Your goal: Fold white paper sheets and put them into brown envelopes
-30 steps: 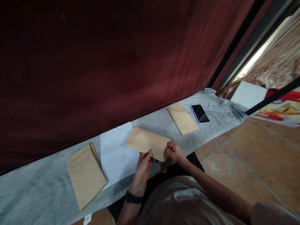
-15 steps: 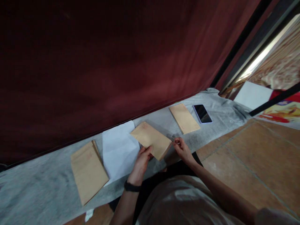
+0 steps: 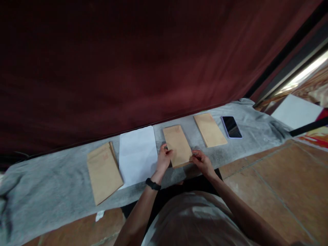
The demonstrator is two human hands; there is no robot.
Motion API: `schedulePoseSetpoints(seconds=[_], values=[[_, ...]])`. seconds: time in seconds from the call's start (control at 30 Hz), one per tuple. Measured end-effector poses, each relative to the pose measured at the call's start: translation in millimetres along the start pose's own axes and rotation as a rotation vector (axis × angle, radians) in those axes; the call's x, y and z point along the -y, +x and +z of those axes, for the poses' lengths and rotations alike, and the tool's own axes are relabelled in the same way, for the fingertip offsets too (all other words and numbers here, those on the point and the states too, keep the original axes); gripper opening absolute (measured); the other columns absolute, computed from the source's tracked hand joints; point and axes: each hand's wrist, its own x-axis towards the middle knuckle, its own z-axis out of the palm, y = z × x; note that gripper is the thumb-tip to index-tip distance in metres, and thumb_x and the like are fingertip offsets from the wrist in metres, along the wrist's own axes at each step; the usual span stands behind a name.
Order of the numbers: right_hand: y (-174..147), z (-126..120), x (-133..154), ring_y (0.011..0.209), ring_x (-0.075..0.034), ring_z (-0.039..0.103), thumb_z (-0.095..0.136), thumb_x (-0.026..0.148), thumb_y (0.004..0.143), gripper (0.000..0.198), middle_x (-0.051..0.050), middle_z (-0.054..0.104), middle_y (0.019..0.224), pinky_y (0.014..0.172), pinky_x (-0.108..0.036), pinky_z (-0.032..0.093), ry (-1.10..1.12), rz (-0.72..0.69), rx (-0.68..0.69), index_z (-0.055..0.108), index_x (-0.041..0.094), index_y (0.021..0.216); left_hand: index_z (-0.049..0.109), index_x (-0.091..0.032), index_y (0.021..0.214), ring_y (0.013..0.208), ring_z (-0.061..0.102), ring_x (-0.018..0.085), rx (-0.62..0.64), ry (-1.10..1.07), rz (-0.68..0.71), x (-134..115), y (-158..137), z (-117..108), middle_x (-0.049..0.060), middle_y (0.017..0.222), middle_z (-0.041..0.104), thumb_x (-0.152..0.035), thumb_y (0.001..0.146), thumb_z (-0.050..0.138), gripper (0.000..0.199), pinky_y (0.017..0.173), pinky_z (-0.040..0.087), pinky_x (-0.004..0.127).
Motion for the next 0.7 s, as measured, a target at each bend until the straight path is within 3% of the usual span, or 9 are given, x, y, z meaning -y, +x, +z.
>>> schedulePoseSetpoints(seconds=[0.13, 0.23, 0.37, 0.53, 0.7], values=[[-2.4, -3.2, 8.5, 0.078, -0.024, 0.072, 0.054, 0.034, 0.091, 0.031, -0.008, 0.076, 0.089, 0.073, -0.035, 0.055, -0.159, -0.01, -0.019, 0.064, 0.019, 0.117, 0.062, -0.025, 0.126, 0.078, 0.066, 0.02, -0.082, 0.165, 0.13, 7.7, -1.1, 3.9, -0.004, 0.074, 0.064, -0.01, 0.07, 0.077, 0.06, 0.081, 0.052, 0.028], [-3.4, -2.5, 12.7, 0.083, -0.024, 0.073, 0.051, 0.029, 0.093, 0.032, -0.01, 0.077, 0.096, 0.075, -0.034, 0.055, -0.331, -0.057, -0.004, 0.064, 0.018, 0.12, 0.063, -0.027, 0.128, 0.099, 0.066, 0.025, -0.071, 0.354, 0.219, 9.6, -7.4, 4.7, 0.003, 0.097, 0.069, -0.011, 0.077, 0.073, 0.054, 0.097, 0.05, 0.034], [-2.3, -1.0, 16.6, 0.084, -0.024, 0.073, 0.047, 0.025, 0.096, 0.033, -0.011, 0.077, 0.101, 0.075, -0.032, 0.054, -0.484, -0.093, 0.059, 0.063, 0.018, 0.124, 0.059, -0.027, 0.139, 0.12, 0.061, 0.031, -0.04, 0.516, 0.304, 9.6, -19.7, 4.4, 0.01, 0.131, 0.061, -0.017, 0.087, 0.068, 0.053, 0.11, 0.042, 0.039], [-0.6, -1.9, 18.9, 0.081, -0.023, 0.072, 0.045, 0.024, 0.097, 0.034, -0.012, 0.076, 0.106, 0.072, -0.03, 0.052, -0.573, -0.109, 0.085, 0.062, 0.017, 0.126, 0.053, -0.02, 0.145, 0.146, 0.04, 0.034, 0.17, 0.975, 0.546, 3.9, -27.9, 10.0, 0.015, 0.156, 0.047, -0.003, 0.093, 0.041, 0.055, 0.122, 0.028, 0.052], [1.2, -3.4, 18.1, 0.08, -0.02, 0.07, 0.047, 0.023, 0.095, 0.034, -0.011, 0.076, 0.102, 0.071, -0.027, 0.051, -0.583, -0.105, 0.111, 0.063, 0.017, 0.125, 0.055, -0.019, 0.142, 0.152, 0.033, 0.029, 0.387, 0.988, 0.635, -0.9, -24.5, 17.2, 0.014, 0.157, 0.048, -0.004, 0.093, 0.044, 0.053, 0.126, 0.023, 0.049]])
